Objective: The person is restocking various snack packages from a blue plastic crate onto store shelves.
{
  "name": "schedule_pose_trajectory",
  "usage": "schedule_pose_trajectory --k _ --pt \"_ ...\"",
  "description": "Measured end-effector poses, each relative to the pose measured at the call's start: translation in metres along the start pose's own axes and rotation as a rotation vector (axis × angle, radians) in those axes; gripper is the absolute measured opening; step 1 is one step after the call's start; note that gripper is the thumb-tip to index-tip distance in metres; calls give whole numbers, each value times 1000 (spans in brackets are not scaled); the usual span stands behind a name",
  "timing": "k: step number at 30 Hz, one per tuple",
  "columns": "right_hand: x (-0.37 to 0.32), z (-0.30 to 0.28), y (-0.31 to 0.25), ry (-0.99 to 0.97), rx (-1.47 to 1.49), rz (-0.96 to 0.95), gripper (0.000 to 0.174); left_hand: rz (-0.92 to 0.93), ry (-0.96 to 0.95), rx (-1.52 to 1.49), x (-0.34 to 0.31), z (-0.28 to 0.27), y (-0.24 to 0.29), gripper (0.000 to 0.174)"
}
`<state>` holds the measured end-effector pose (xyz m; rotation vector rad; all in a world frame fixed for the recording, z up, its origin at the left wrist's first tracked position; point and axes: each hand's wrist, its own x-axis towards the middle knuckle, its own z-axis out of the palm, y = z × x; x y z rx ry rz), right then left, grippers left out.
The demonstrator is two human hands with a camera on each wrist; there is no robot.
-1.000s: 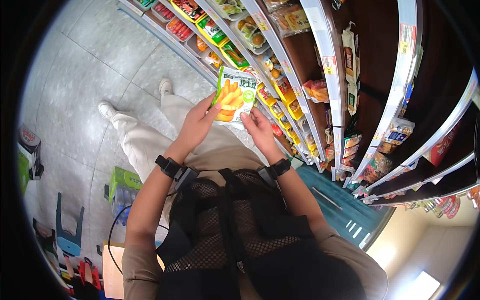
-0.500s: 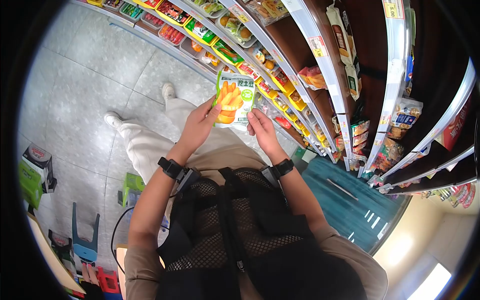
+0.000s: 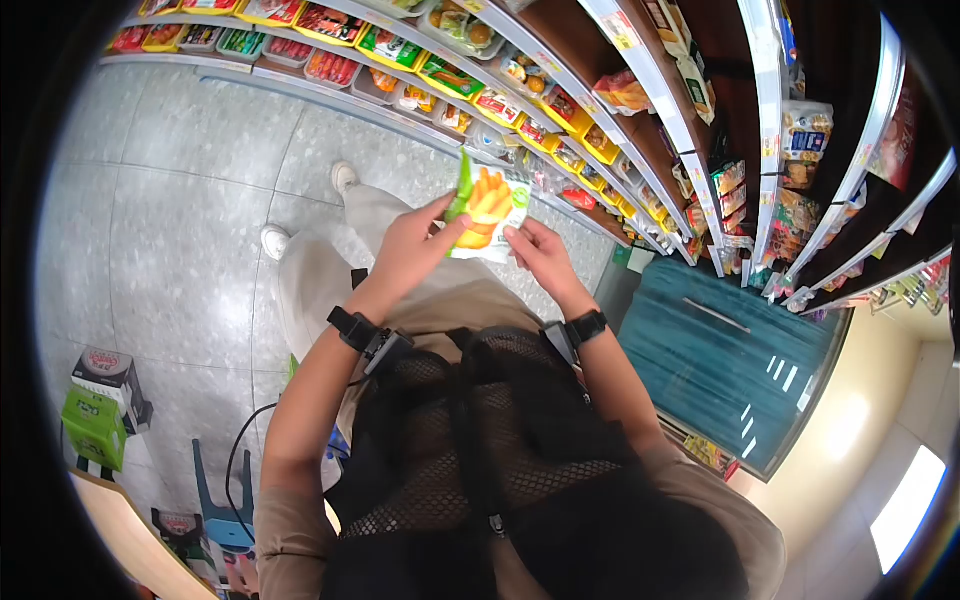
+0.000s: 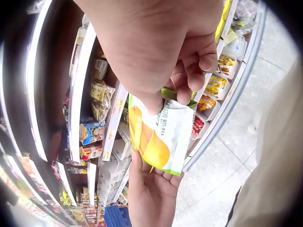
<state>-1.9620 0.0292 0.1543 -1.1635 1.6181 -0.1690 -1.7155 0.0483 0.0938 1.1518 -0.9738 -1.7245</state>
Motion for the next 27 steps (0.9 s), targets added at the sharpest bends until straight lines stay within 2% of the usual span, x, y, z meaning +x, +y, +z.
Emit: schedule_pose_trajectory --k 3,9,13,15,16,19,20,23,24,27 --pt "-15 22 -13 5 -2 60 28 -20 -7 11 -19 -10 -16 50" --pt "-30 22 24 -9 -162 45 22 0 74 -90 -55 16 -63 51" --pt "-31 -13 41 75 -117 37 23 177 113 -2 -46 59 -60 53" --pt "-23 -39 46 88 -11 13 25 241 114 108 -25 80 -56 53" --pt "-17 -55 52 116 3 -22 27 215 118 117 -13 94 -49 53" --pt "1 -107 69 165 77 -101 26 391 256 231 44 151 -44 56" --pt "6 -125 69 206 97 -86 23 388 200 212 66 170 -38 57" --pt "46 -202 100 272 82 -71 22 496 313 326 128 232 -33 57" --pt "58 -220 104 235 194 -144 23 493 321 314 145 256 -35 57" --pt "83 -265 106 350 305 -192 23 520 367 349 190 303 -29 58"
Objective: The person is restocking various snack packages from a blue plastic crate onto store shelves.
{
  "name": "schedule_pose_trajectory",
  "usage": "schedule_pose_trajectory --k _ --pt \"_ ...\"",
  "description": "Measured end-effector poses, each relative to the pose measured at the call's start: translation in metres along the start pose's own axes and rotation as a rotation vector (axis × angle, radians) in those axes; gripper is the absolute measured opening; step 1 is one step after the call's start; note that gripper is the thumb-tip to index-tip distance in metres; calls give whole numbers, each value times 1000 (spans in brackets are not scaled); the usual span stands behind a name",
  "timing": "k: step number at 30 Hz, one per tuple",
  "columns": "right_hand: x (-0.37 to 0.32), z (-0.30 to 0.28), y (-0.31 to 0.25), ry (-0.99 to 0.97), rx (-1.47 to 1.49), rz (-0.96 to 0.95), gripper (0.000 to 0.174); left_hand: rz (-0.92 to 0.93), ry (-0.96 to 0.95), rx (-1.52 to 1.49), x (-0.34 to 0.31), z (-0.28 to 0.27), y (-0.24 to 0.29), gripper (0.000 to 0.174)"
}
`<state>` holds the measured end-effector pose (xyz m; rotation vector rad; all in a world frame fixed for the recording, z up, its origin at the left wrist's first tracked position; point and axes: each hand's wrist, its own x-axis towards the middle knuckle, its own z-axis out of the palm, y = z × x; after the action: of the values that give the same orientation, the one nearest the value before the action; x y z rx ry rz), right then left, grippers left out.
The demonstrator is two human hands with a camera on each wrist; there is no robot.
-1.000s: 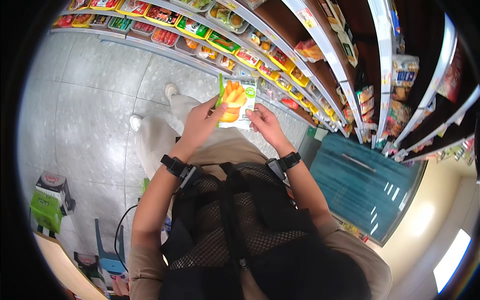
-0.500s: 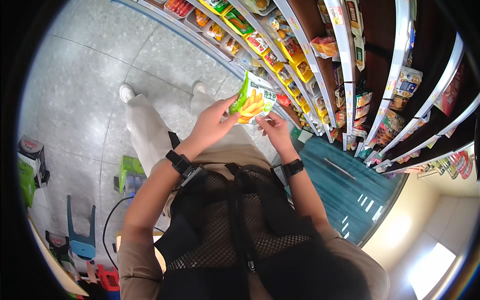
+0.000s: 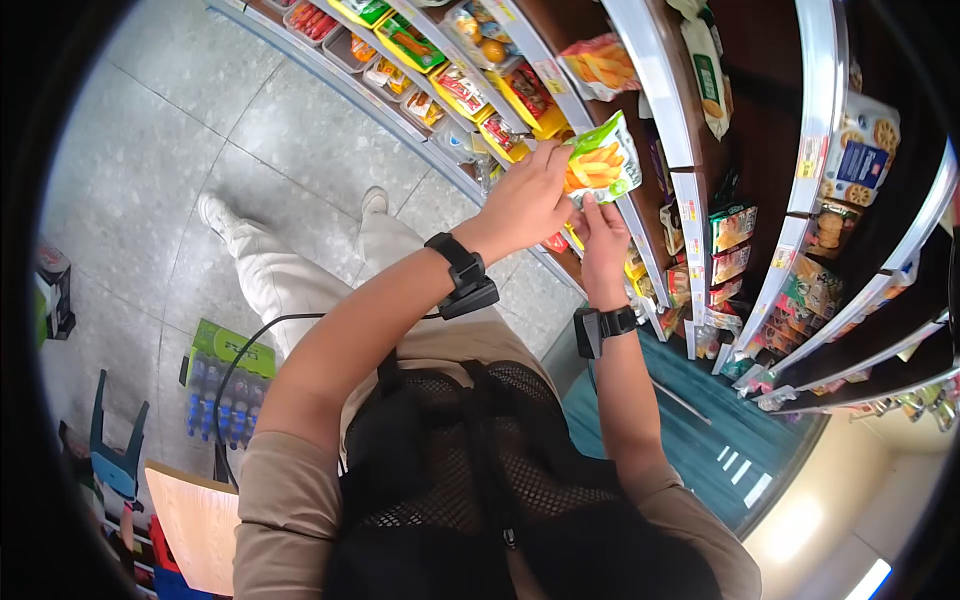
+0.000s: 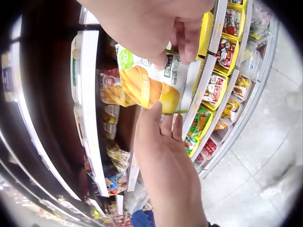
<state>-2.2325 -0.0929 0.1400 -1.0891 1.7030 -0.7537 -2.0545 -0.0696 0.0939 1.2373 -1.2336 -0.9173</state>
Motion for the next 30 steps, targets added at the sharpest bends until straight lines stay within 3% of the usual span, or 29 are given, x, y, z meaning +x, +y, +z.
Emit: schedule_pose_trajectory --k 5,13,15,18,20,26,30 --pt "38 -42 -12 17 84 -57 24 82 17 104 35 50 23 57" --pt "100 -32 -8 -9 320 -181 21 -19 -60 29 78 66 26 60" --pt "113 -33 -5 38 266 -195 18 -93 -145 -44 84 63 32 63" --pt "132 -38 9 85 162 -200 15 -20 -93 1 86 68 26 65" --pt "140 -41 16 103 140 -190 14 -105 -198 4 88 63 25 67" --pt "159 -50 15 114 -111 -151 21 -172 -267 -21 104 61 26 67" --pt "169 -49 -7 23 -211 -122 26 -64 -206 104 119 71 16 63"
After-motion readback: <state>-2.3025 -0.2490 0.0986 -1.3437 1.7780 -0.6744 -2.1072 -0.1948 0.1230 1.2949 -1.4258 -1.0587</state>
